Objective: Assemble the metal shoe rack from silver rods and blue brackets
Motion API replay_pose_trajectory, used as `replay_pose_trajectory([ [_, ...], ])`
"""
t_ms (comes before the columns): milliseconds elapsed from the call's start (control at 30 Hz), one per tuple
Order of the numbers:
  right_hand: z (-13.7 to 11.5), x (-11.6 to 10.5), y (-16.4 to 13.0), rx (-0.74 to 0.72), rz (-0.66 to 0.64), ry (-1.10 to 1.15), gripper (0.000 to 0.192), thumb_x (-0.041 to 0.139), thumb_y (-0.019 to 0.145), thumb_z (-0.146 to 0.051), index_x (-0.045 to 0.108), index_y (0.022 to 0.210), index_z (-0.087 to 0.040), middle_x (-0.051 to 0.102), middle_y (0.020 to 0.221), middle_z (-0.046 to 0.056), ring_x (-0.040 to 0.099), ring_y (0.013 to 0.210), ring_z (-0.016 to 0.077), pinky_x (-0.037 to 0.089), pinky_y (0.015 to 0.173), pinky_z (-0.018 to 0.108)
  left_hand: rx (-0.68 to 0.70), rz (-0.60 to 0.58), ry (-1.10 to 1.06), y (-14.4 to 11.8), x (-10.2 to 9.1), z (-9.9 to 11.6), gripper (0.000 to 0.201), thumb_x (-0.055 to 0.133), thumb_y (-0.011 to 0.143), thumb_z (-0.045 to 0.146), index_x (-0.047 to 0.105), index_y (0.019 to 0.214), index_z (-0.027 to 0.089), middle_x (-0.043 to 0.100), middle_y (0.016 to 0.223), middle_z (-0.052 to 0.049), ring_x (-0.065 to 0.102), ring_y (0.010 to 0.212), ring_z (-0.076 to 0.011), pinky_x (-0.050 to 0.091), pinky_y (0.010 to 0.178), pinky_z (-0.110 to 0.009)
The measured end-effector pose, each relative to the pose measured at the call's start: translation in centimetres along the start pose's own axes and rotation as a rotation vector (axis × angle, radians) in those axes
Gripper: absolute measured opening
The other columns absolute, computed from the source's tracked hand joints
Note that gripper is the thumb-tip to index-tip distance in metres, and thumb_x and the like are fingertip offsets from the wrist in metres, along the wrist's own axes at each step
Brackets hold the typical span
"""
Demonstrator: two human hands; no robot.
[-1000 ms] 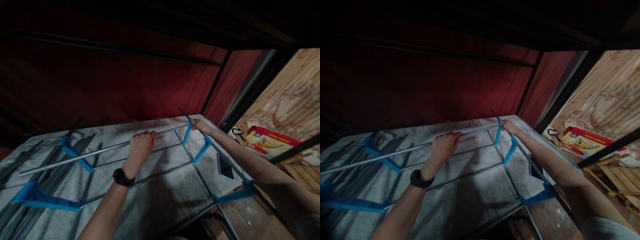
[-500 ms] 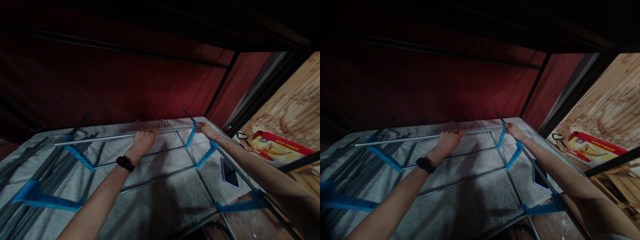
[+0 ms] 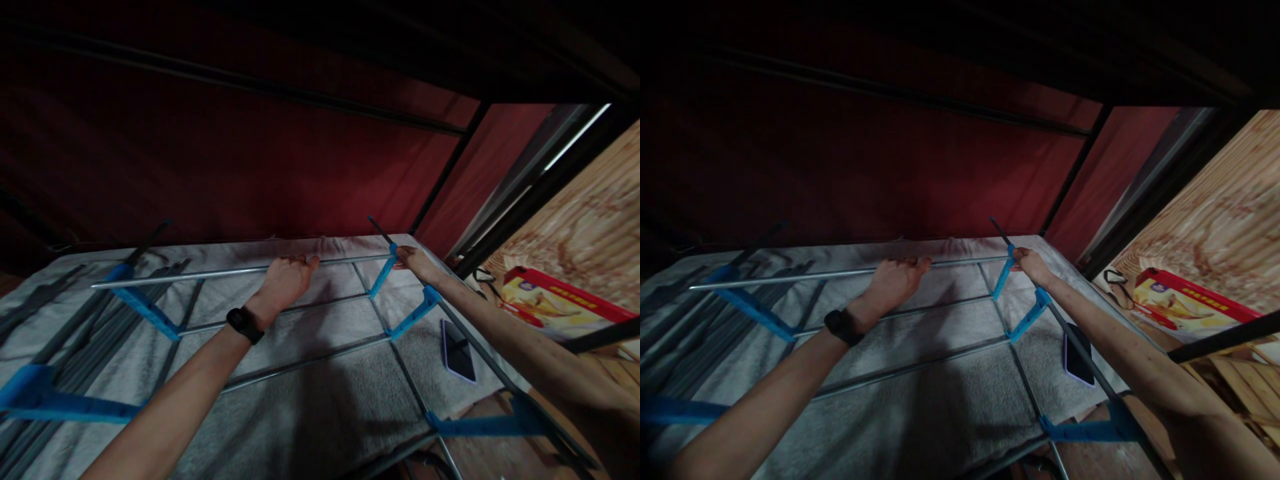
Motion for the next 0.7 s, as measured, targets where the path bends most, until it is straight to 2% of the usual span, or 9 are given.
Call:
replay_pose_trajectory([
  [267,-1.1,0.2,-0.7,0.051,-0.028,-0.121,0.026,0.05,0.1,-0.032,0.067,0.099,-0.013,0.072,0.085,0.007,0.072,0.076,0.0165,0.057,0.071,0.022,-0.007,-0.007,-0.017,0.0,-0.1,-0.1,0.041,0.035,0.098,0.018,0.063,0.128,0.022,0.073,0.1,-0.013,0.072,0.087,-0.0255,0.048,0.074,-0.035],
  [500,-0.2,0.1,-0.5,-0.017,-0.037,-0.124,0.035,0.045,0.101,-0.038,0.067,0.106,-0.011,0.073,0.102,0.013,0.071,0.087,0.0184,0.06,0.077,0.028,-0.005,0.04,-0.027,-0.2,0.3,0.8,0.034,0.04,0.097,0.014,0.062,0.124,0.018,0.071,0.101,-0.015,0.07,0.096,-0.0245,0.047,0.082,-0.036],
  [633,-0.3,-0.5,-0.3,-0.112,0.008,-0.523,0.044,0.041,0.1,-0.043,0.065,0.121,-0.012,0.072,0.113,0.016,0.07,0.105,0.0263,0.057,0.091,0.037,0.0,0.116,-0.005,-0.9,-0.2,1.0,0.033,0.044,0.098,0.018,0.062,0.126,0.018,0.07,0.108,-0.014,0.067,0.101,-0.0251,0.045,0.093,-0.04],
  [700,-1.3,-0.5,-0.3,-0.281,0.083,-0.731,0.05,0.042,0.097,-0.043,0.061,0.129,-0.009,0.068,0.123,0.021,0.066,0.116,0.0311,0.052,0.099,0.042,-0.018,0.12,-0.008,-1.3,-0.5,0.4,0.038,0.047,0.098,0.02,0.059,0.134,0.019,0.069,0.116,-0.014,0.065,0.107,-0.026,0.042,0.099,-0.042],
])
Point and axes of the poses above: each hand's wrist, its own y-axis towards the middle knuckle, its own x-axis out of the palm, z = x × y, the point moved 5 cm from there along y, towards the middle knuckle
